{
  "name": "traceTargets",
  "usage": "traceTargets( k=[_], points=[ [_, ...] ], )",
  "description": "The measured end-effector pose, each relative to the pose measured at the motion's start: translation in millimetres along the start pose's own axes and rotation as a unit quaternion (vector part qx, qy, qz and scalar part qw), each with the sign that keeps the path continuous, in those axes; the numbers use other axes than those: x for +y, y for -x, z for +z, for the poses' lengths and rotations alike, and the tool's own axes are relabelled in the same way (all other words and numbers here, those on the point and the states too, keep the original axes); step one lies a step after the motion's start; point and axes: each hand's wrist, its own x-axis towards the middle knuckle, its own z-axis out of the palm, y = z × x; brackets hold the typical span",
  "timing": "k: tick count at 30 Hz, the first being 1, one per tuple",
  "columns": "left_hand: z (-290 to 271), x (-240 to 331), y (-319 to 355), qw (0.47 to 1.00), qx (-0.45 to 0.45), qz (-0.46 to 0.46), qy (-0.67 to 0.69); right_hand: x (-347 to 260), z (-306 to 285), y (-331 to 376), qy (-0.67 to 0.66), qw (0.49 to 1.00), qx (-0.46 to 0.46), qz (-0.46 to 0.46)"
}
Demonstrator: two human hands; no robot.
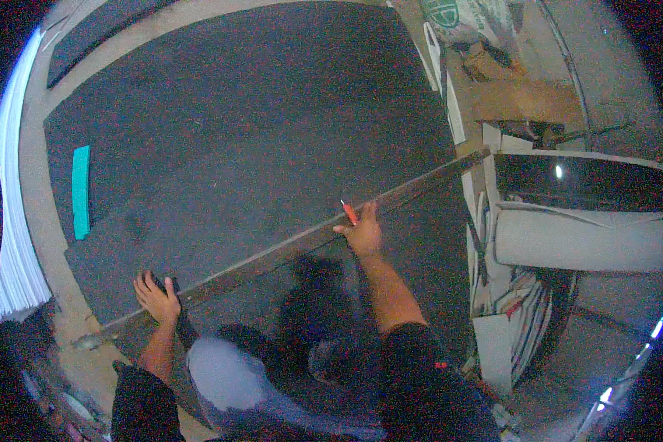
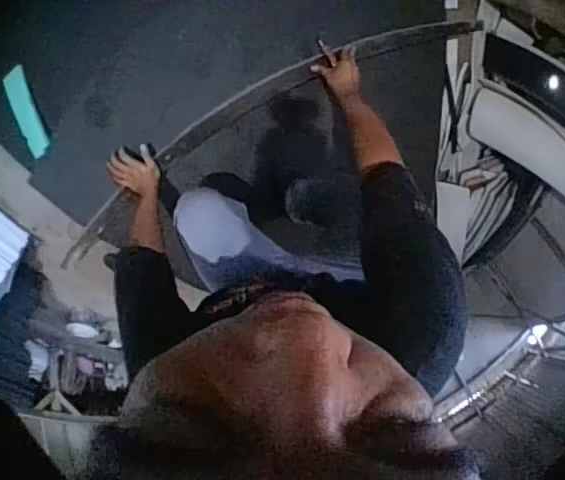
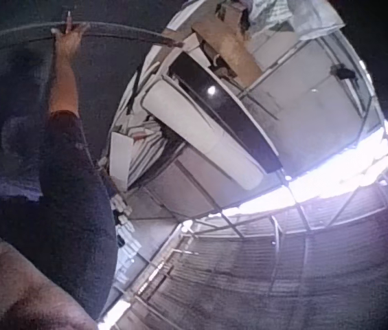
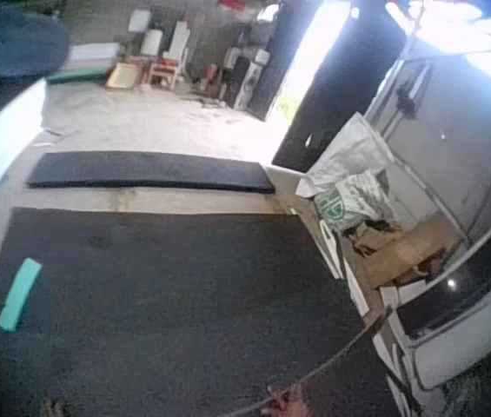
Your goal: The person sits on the floor and uses a utility knife and a long metal straightedge to cut a large black sheet into strips. They measure and mark the sheet using a small green template, then score and snap the material along the straightedge. The cut strips are set aside on the floor.
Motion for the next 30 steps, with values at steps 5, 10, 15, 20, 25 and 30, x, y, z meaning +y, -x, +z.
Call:
traceTargets(
  k=[5,10,15,20,25,30],
  points=[
    [6.6,-12.3,-2.4,1.000,-0.007,0.025,-0.012,8.5,11.5,-3.5,0.016,1.000,-0.002,-0.004],
    [-3.7,-10.8,-5.4,0.999,-0.016,0.035,0.009,4.6,12.0,-2.4,0.008,1.000,-0.016,0.014],
    [-3.7,-8.5,-6.7,0.999,-0.005,0.041,0.004,-5.0,1.7,0.0,-0.027,0.999,-0.019,0.027],
    [-2.2,-6.9,-7.2,1.000,-0.020,0.013,0.000,-17.1,-3.6,2.7,-0.026,0.999,-0.021,0.041],
    [-6.0,-3.8,-9.5,0.999,-0.041,0.008,-0.007,-4.3,4.3,-1.3,0.020,0.999,-0.015,0.032],
    [-5.9,-5.6,-7.4,1.000,-0.029,0.001,0.007,-13.1,-2.5,-3.5,0.059,0.997,-0.044,0.032]
  ],
)
